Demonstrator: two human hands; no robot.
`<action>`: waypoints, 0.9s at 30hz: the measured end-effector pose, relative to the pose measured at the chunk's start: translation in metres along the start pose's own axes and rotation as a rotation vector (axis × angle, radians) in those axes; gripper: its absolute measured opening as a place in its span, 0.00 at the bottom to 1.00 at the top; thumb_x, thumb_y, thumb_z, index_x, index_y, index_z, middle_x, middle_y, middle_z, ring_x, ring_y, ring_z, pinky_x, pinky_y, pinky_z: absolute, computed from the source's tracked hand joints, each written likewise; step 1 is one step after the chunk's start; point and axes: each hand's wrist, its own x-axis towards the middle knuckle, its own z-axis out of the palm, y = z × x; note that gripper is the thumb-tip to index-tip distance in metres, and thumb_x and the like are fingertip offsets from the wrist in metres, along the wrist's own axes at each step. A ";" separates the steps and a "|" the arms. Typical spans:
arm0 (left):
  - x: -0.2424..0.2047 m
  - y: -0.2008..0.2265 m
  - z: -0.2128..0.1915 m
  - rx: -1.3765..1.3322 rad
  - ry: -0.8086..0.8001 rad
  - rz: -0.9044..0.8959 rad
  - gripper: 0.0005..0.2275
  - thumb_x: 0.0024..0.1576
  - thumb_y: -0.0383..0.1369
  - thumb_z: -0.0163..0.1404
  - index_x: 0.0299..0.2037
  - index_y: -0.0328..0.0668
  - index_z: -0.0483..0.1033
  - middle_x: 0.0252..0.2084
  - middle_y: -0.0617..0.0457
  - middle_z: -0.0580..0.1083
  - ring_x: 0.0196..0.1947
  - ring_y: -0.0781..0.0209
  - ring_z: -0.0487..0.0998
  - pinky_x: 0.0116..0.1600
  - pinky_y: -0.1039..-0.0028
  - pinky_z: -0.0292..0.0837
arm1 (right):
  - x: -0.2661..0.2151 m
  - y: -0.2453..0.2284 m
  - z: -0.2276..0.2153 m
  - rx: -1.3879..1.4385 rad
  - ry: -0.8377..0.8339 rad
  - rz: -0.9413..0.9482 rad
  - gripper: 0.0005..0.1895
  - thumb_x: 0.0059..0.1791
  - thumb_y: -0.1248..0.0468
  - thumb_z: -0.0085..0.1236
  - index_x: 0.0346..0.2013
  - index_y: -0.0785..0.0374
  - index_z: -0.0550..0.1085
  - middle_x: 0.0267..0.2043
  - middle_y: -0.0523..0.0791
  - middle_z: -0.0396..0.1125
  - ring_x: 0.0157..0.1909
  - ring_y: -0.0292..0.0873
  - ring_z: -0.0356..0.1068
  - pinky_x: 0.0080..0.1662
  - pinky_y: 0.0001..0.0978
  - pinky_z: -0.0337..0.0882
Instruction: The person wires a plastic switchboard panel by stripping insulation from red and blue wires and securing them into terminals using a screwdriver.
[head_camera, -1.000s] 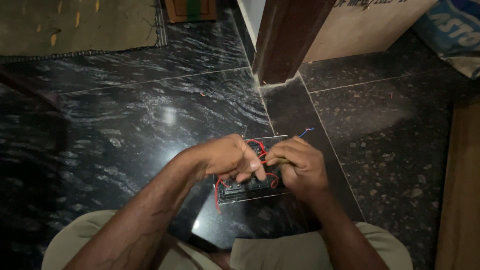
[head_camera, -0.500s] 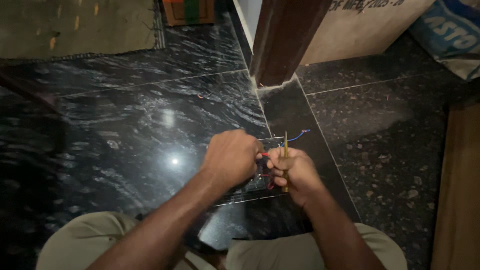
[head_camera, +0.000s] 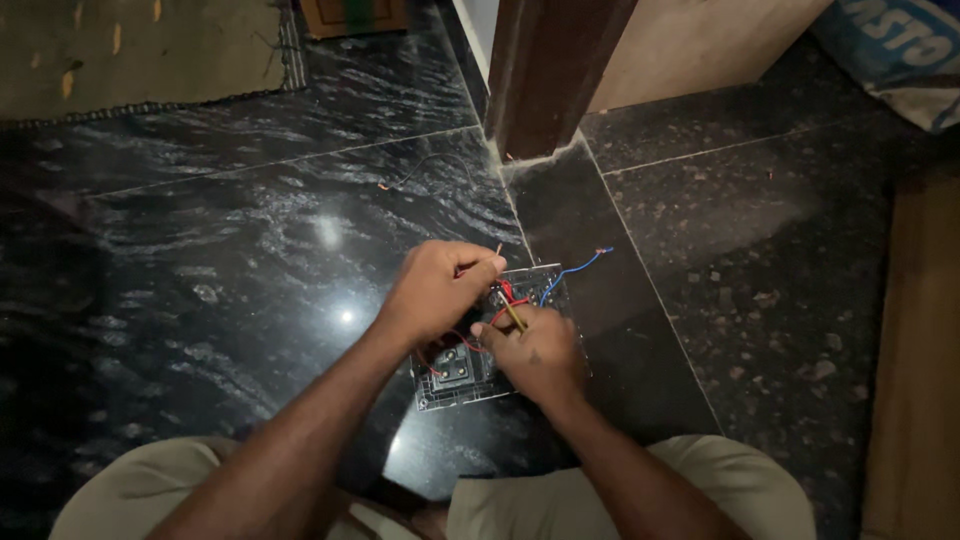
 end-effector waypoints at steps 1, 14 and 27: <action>0.000 -0.001 0.001 0.018 -0.061 -0.005 0.11 0.58 0.39 0.54 0.37 0.39 0.82 0.23 0.53 0.78 0.23 0.68 0.78 0.32 0.71 0.73 | -0.001 -0.001 0.000 0.008 -0.007 0.028 0.14 0.38 0.52 0.72 0.23 0.59 0.80 0.16 0.43 0.69 0.18 0.37 0.66 0.28 0.35 0.67; 0.001 -0.018 0.018 -0.122 0.030 -0.098 0.08 0.62 0.28 0.45 0.47 0.36 0.75 0.33 0.52 0.82 0.35 0.64 0.83 0.43 0.73 0.77 | 0.003 0.015 0.000 -0.121 0.084 -0.205 0.15 0.45 0.58 0.63 0.21 0.66 0.73 0.21 0.54 0.69 0.24 0.55 0.71 0.33 0.48 0.69; -0.006 -0.022 0.032 -0.326 -0.225 -0.147 0.07 0.60 0.30 0.52 0.45 0.39 0.82 0.36 0.50 0.81 0.27 0.63 0.74 0.36 0.71 0.70 | -0.011 -0.016 -0.068 -0.394 0.083 -0.627 0.04 0.46 0.63 0.60 0.34 0.59 0.78 0.34 0.50 0.74 0.35 0.56 0.74 0.37 0.48 0.72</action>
